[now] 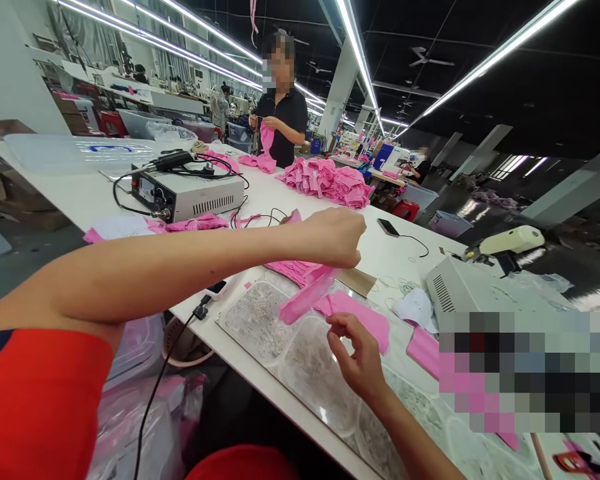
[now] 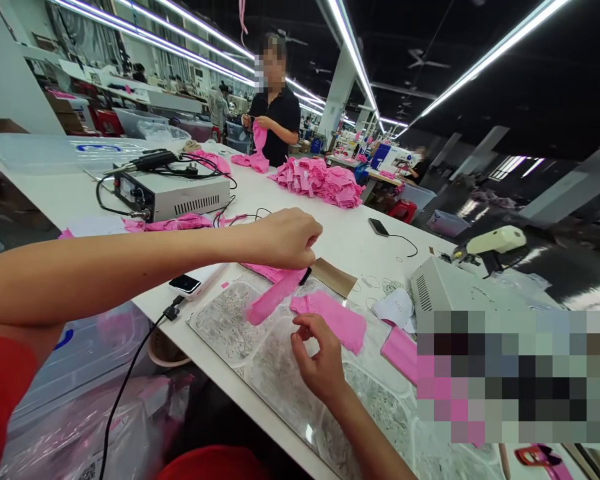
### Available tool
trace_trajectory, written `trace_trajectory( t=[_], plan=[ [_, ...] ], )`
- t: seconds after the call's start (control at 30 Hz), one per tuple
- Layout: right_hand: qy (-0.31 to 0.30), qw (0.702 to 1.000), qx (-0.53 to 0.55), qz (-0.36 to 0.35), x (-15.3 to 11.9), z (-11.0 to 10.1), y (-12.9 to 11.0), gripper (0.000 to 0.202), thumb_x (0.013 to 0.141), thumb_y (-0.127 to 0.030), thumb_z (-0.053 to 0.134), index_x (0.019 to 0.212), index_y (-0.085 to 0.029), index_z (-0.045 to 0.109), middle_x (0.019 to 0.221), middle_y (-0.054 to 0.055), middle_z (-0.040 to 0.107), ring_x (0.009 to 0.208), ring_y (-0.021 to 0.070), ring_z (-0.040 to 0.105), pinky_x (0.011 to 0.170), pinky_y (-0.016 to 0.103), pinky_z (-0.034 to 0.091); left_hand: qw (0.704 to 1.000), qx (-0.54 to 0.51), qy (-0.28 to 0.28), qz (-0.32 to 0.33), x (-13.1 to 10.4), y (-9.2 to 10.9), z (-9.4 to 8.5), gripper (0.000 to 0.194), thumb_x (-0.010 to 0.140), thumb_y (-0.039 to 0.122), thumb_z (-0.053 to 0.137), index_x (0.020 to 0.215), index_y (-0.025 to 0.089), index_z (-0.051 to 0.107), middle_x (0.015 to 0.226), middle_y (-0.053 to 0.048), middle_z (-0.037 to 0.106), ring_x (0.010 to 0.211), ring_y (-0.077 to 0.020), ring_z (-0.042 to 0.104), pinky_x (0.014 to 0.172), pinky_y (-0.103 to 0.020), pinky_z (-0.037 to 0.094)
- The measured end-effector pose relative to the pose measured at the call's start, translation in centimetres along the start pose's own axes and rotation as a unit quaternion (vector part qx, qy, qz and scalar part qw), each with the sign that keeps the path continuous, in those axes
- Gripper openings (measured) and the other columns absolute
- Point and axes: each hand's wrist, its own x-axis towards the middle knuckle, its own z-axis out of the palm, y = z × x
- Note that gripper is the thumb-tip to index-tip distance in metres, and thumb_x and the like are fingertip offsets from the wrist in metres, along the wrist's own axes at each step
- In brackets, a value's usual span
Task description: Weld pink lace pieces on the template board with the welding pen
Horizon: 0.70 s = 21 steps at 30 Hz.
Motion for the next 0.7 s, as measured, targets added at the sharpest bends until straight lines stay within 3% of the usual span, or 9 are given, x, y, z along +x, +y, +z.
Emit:
trace_trajectory(
  t=[0.13, 0.3, 0.47, 0.6, 0.7],
  plan=[
    [0.009, 0.997, 0.048, 0.067, -0.5, -0.4, -1.4, 0.035, 0.08, -0.039, 0.06, 0.109, -0.022, 0.055, 0.105, 0.008, 0.065, 0.085, 0.0173, 0.063, 0.075, 0.035, 0.053, 1.0, 0.009, -0.007, -0.017, 0.2, 2.4, -0.3, 0.025, 0.071, 0.009, 0.059, 0.093, 0.004, 0.067, 0.096, -0.018, 0.067, 0.097, -0.0328, 0.063, 0.074, -0.036, 0.047],
    [0.098, 0.983, 0.037, 0.151, 0.5, 0.4, -3.0, 0.053, 0.068, -0.046, 0.071, 0.11, -0.022, 0.049, 0.111, 0.008, 0.063, 0.087, 0.0194, 0.062, 0.076, 0.039, 0.052, 1.0, -0.012, 0.012, -0.016, 1.4, 4.8, 0.0, 0.03, 0.07, 0.01, 0.06, 0.098, 0.003, 0.067, 0.102, -0.019, 0.068, 0.098, -0.0318, 0.063, 0.081, -0.037, 0.048],
    [0.18, 0.966, 0.062, 0.178, 1.6, -0.4, -3.5, 0.061, 0.066, -0.05, 0.07, 0.115, -0.022, 0.045, 0.121, 0.011, 0.059, 0.093, 0.0206, 0.062, 0.079, 0.038, 0.051, 0.999, -0.034, 0.032, -0.028, 2.5, 6.7, -0.2, 0.03, 0.073, 0.016, 0.061, 0.1, 0.003, 0.067, 0.1, -0.019, 0.068, 0.101, -0.0305, 0.064, 0.087, -0.037, 0.049],
    [0.249, 0.952, 0.015, 0.176, 1.6, -0.8, -3.2, 0.064, 0.065, -0.048, 0.071, 0.116, -0.021, 0.044, 0.122, 0.012, 0.056, 0.092, 0.0206, 0.061, 0.078, 0.037, 0.05, 0.997, -0.049, 0.05, -0.038, 2.8, 8.1, -1.2, 0.034, 0.073, 0.019, 0.063, 0.103, 0.004, 0.067, 0.104, -0.019, 0.067, 0.1, -0.0301, 0.064, 0.084, -0.036, 0.052],
    [0.291, 0.944, -0.025, 0.155, 1.3, -0.8, -2.9, 0.063, 0.064, -0.045, 0.071, 0.117, -0.022, 0.045, 0.119, 0.011, 0.056, 0.103, 0.0244, 0.058, 0.086, 0.04, 0.048, 0.995, -0.059, 0.06, -0.049, 2.9, 9.0, -2.1, 0.039, 0.071, 0.019, 0.065, 0.108, 0.006, 0.066, 0.107, -0.018, 0.067, 0.105, -0.0301, 0.063, 0.088, -0.036, 0.051]
  ],
)
